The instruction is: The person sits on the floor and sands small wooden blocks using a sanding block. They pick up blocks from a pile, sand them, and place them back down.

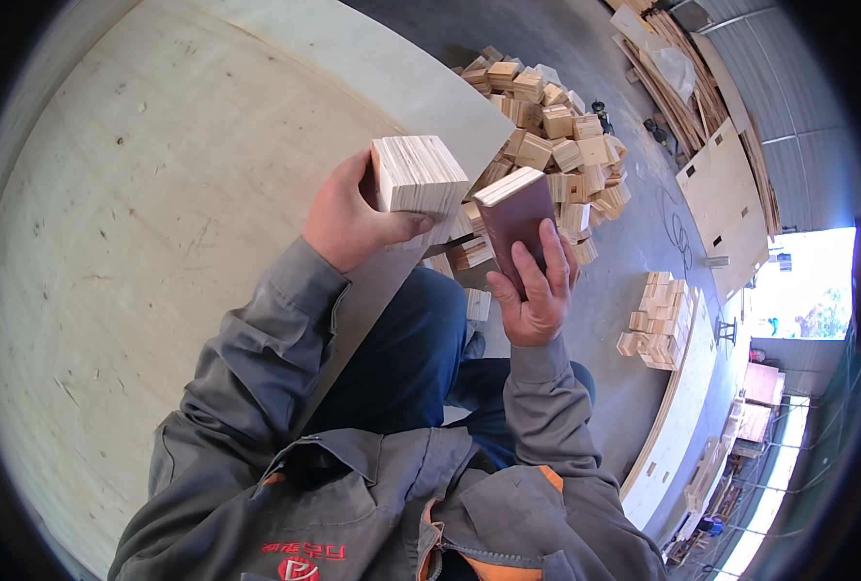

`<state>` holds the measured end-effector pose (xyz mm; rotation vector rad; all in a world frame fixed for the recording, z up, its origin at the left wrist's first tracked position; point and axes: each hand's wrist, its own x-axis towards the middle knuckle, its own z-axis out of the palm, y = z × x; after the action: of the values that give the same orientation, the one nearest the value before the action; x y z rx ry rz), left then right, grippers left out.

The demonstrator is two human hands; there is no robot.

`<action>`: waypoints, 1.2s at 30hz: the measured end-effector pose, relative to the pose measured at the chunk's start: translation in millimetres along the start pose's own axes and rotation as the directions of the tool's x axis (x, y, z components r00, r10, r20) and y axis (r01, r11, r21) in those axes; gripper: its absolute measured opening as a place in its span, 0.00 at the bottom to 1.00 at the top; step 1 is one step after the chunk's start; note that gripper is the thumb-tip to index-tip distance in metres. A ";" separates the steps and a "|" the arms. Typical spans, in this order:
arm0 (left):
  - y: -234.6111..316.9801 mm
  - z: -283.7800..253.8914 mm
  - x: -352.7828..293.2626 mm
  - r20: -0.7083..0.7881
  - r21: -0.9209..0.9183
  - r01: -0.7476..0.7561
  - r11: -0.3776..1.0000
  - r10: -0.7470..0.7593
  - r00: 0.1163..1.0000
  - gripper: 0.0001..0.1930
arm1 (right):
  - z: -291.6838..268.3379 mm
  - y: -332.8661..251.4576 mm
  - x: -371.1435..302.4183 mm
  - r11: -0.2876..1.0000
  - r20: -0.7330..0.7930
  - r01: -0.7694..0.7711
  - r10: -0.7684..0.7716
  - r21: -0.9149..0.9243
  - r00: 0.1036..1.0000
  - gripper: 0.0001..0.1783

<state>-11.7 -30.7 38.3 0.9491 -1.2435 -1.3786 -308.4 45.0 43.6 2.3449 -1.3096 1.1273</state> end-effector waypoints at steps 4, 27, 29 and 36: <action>-13.9 2.5 -0.9 -0.082 0.036 -0.069 0.997 0.071 0.994 0.50 | 2.3 -1.6 -5.1 0.994 -0.032 -0.097 0.099 0.039 0.995 0.33; -9.6 4.0 -21.4 0.112 0.503 -0.510 0.698 0.533 0.839 0.50 | 7.1 -33.6 -4.9 0.821 0.005 -0.437 0.468 0.367 0.884 0.34; -16.8 2.1 -22.0 0.063 0.551 -0.474 0.687 0.533 0.844 0.46 | 7.6 -36.8 -5.3 0.816 0.010 -0.439 0.470 0.377 0.883 0.34; -14.7 5.3 -20.9 0.096 0.591 -0.507 0.627 0.569 0.817 0.46 | -4.9 -53.8 1.6 0.790 0.045 -0.468 0.493 0.396 0.869 0.34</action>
<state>-15.5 -9.7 23.2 0.9221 -1.7546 -0.4385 -267.2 77.5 56.8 2.2566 -1.8790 1.7473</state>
